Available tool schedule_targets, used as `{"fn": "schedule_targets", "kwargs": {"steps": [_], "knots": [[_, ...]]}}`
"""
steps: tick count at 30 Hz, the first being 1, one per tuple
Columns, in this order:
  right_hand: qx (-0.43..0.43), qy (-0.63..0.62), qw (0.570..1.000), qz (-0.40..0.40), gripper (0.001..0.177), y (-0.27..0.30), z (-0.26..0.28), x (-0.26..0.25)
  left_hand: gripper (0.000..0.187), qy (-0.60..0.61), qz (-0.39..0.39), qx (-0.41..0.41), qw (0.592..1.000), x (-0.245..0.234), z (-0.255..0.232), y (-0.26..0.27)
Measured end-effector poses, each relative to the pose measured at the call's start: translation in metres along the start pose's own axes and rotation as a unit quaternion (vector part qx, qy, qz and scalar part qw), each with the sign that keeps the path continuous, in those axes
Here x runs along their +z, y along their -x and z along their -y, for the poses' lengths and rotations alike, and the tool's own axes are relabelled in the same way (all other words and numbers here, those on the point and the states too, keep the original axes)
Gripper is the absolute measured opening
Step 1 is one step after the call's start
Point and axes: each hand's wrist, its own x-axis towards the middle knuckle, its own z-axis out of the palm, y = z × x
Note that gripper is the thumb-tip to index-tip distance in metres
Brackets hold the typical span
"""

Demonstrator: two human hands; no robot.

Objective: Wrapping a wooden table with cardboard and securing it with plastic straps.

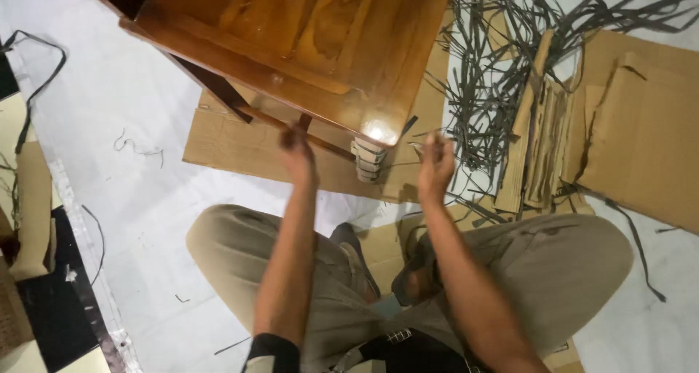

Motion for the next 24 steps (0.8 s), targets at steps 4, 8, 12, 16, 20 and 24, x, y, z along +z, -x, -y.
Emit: {"fn": "schedule_targets", "kwargs": {"steps": [4,8,12,16,20,24], "knots": [[-0.052,-0.083,0.995,0.012,0.034,-0.010,0.106,0.007,0.057,0.029,0.016,0.073,0.997,-0.003,-0.058,-0.056],[-0.157,-0.070,0.975,0.144,0.066,0.000,0.167,0.012,0.062,0.099,0.015,0.014,0.995,-0.008,-0.087,-0.103],[-0.145,-0.041,0.965,0.212,0.083,0.008,0.194,0.025,0.092,0.174,0.063,-0.025,0.982,-0.010,-0.147,-0.087],[-0.138,-0.037,0.963,0.229,0.086,0.009,0.185,0.028,0.100,0.152,0.124,-0.006,0.981,-0.017,-0.181,-0.079],[-0.118,-0.093,0.958,0.242,0.077,0.026,0.222,0.035,0.081,0.148,0.127,-0.022,0.980,-0.021,-0.170,-0.102],[-0.097,-0.107,0.963,0.226,0.082,0.019,0.204,0.033,0.069,0.159,0.084,-0.016,0.984,-0.020,-0.155,-0.119]]}}
